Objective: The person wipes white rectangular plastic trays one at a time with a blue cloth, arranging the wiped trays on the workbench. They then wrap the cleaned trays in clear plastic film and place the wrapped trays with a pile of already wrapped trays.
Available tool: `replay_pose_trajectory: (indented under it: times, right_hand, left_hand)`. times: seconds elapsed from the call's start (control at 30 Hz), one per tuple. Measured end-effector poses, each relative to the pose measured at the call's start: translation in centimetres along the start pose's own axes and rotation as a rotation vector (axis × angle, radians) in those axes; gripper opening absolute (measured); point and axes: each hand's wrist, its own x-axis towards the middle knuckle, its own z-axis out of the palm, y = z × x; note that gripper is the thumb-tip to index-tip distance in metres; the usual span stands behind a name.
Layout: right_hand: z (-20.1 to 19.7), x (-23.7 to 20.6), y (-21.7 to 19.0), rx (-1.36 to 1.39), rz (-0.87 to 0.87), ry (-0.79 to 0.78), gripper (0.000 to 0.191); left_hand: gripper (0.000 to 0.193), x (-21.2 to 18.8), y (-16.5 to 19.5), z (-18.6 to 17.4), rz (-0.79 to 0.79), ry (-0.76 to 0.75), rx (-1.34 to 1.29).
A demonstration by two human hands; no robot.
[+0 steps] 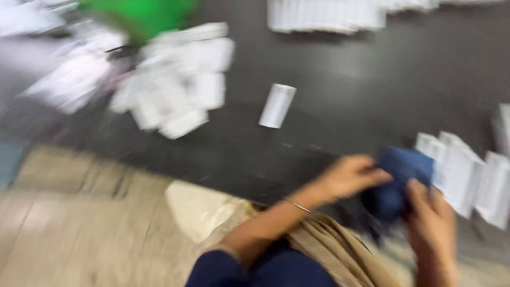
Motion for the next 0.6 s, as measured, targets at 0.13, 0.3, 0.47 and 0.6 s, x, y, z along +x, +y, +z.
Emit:
replay_pose_trajectory:
  times: [0.13,0.3,0.47,0.6]
  right_hand:
    - [0.3,5.1,0.7,-0.608,-0.376,-0.068,0.034]
    - [-3.2,11.8,4.3,-0.536,-0.657,-0.381,0.043]
    - [-6.9,14.2,5.3,-0.467,-0.588,-0.610,0.055]
    - [-6.8,10.7,1.7,-0.461,-0.284,-0.558,0.054]
  left_hand:
    - [0.073,0.3,-1.3,0.4,0.078,0.143,0.102]
    - [0.069,2.4,-3.3,3.0,0.053,0.136,0.222]
    - [0.061,3.0,-3.1,4.4,0.315,0.259,0.191]
    - [0.053,3.0,-0.3,3.6,0.288,0.309,0.258]
